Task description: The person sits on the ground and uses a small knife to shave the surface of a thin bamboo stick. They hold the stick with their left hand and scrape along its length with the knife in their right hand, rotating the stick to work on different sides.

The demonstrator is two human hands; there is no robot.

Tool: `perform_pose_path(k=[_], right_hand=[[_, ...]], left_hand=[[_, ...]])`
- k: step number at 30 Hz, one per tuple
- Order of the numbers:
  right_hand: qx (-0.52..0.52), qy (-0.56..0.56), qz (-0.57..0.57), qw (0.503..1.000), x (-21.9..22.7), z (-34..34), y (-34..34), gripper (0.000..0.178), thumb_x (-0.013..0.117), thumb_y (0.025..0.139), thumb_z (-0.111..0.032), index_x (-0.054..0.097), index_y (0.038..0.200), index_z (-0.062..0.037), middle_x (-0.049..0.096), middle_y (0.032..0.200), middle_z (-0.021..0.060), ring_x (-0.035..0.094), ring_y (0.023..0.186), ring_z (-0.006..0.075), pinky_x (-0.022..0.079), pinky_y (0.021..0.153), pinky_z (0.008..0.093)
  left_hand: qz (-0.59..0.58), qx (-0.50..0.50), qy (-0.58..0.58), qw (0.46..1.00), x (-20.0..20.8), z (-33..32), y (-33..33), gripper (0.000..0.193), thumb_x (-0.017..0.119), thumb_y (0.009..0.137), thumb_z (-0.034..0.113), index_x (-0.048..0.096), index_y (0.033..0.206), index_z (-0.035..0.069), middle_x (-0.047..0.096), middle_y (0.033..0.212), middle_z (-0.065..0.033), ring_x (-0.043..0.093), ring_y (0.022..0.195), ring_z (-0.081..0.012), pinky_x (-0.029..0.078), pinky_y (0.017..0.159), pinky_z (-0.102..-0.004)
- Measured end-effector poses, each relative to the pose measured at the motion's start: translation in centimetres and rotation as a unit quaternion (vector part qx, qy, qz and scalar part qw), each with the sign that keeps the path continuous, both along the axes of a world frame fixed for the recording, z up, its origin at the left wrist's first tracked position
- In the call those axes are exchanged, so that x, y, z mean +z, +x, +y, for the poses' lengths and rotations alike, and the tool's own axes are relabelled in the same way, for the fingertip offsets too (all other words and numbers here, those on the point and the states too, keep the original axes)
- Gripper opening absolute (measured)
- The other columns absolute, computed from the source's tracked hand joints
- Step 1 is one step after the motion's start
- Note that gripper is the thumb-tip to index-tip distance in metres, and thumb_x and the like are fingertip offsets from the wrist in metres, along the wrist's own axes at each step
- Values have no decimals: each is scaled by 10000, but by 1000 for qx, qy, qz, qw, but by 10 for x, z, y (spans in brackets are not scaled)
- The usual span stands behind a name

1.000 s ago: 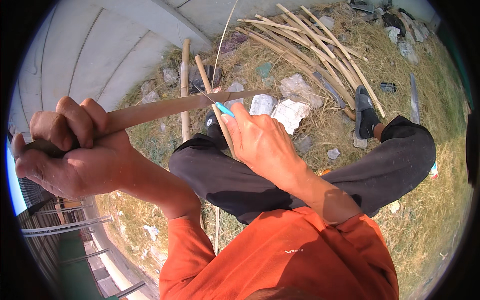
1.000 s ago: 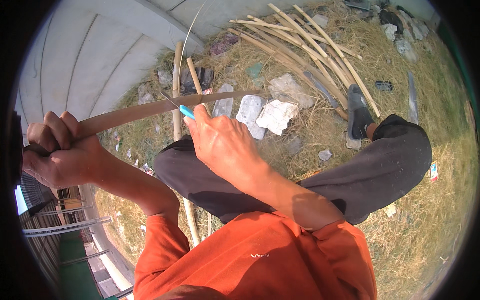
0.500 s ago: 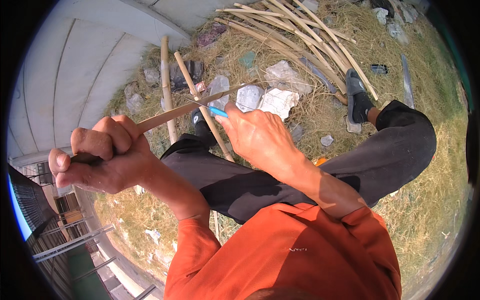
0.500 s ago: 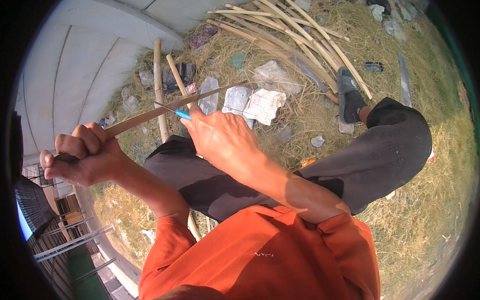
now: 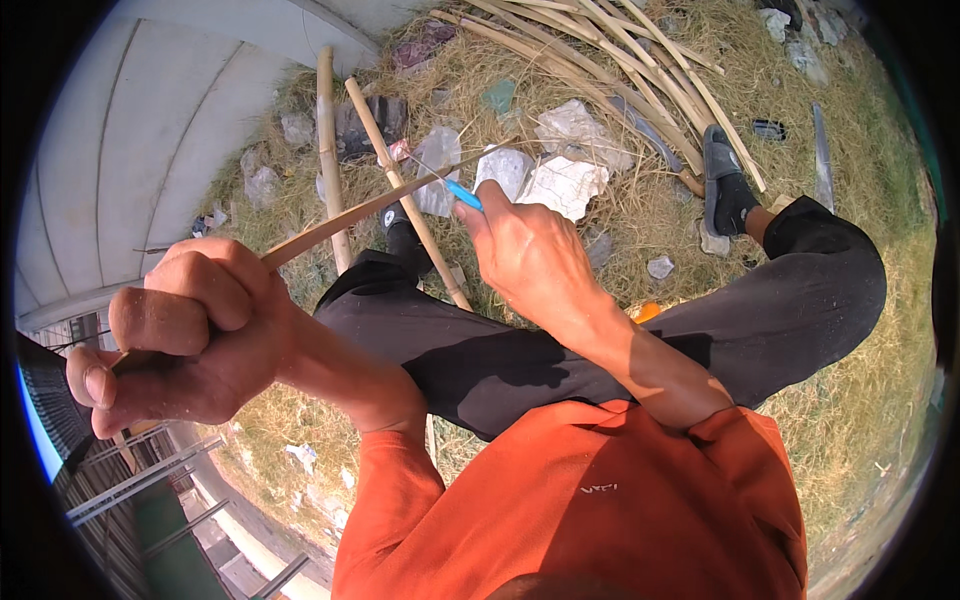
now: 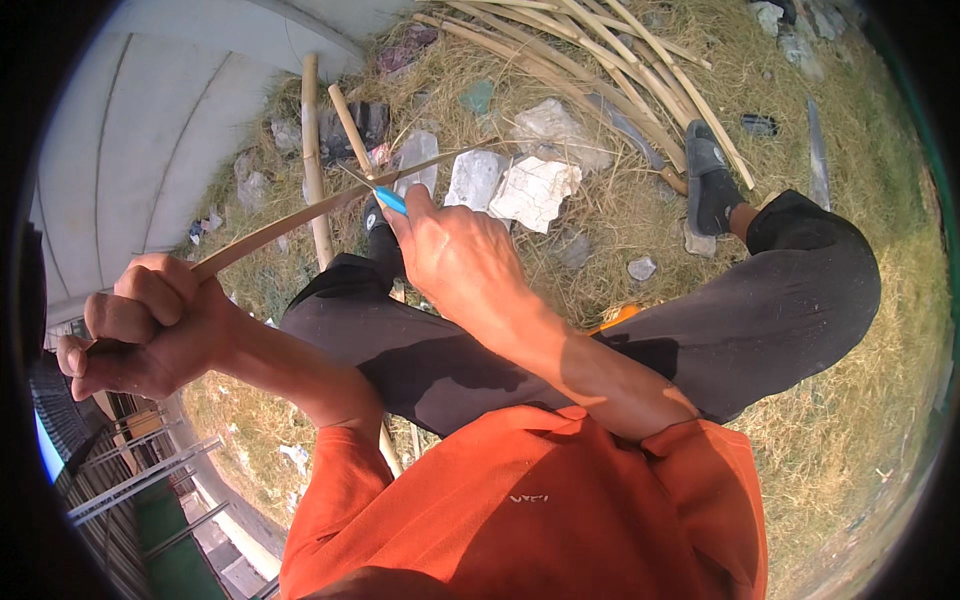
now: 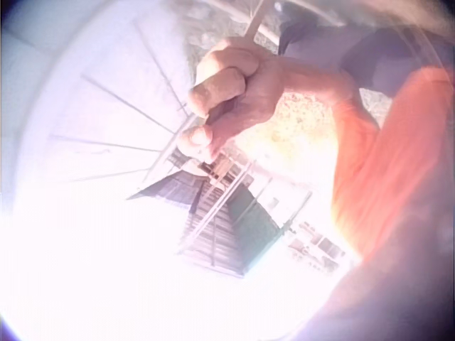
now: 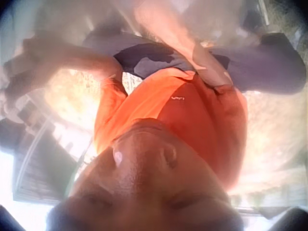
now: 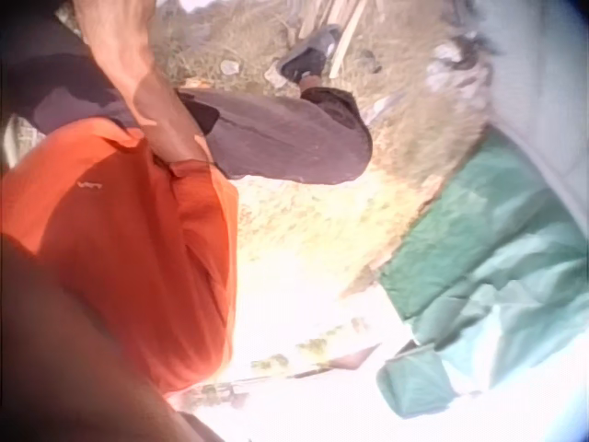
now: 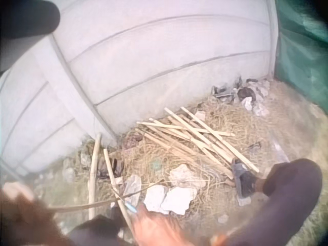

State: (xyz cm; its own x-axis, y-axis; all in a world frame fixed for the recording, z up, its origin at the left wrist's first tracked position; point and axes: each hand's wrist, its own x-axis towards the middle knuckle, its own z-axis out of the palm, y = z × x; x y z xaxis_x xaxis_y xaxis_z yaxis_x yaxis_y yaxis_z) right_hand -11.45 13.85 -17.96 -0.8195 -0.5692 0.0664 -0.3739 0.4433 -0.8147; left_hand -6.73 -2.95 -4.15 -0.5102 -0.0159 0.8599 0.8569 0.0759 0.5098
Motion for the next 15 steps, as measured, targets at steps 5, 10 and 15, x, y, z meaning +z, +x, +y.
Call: perform_pose_path(k=[5, 10, 15], right_hand=[[-23, 10, 112, 993, -39, -9, 0, 242, 504, 969, -242, 524, 970, 0, 592, 558, 207, 636, 549, 385, 508, 502, 469], [-18, 25, 34, 999, -41, -12, -11, 311, 445, 992, -287, 507, 919, 9, 589, 580, 198, 599, 564, 433, 467, 517, 514], [-22, 181, 39, 982, -151, 6, -33, 372, 360, 1020, -272, 564, 981, 37, 632, 724, 238, 645, 688, 384, 504, 606, 499]], left_hand=[[0, -32, 1, 999, 1, 0, -2, 438, 297, 987, 549, 540, 1197, 251, 224, 541, 29, 179, 344, -68, 220, 282, -222], [9, -27, -11, 1000, -1, -6, -6, 450, 286, 989, 550, 543, 1190, 240, 231, 539, 28, 175, 340, -67, 211, 281, -227], [2, -49, 0, 999, 2, 3, -5, 439, 310, 993, 532, 553, 1157, 205, 217, 535, 32, 163, 353, -64, 205, 285, -216]])
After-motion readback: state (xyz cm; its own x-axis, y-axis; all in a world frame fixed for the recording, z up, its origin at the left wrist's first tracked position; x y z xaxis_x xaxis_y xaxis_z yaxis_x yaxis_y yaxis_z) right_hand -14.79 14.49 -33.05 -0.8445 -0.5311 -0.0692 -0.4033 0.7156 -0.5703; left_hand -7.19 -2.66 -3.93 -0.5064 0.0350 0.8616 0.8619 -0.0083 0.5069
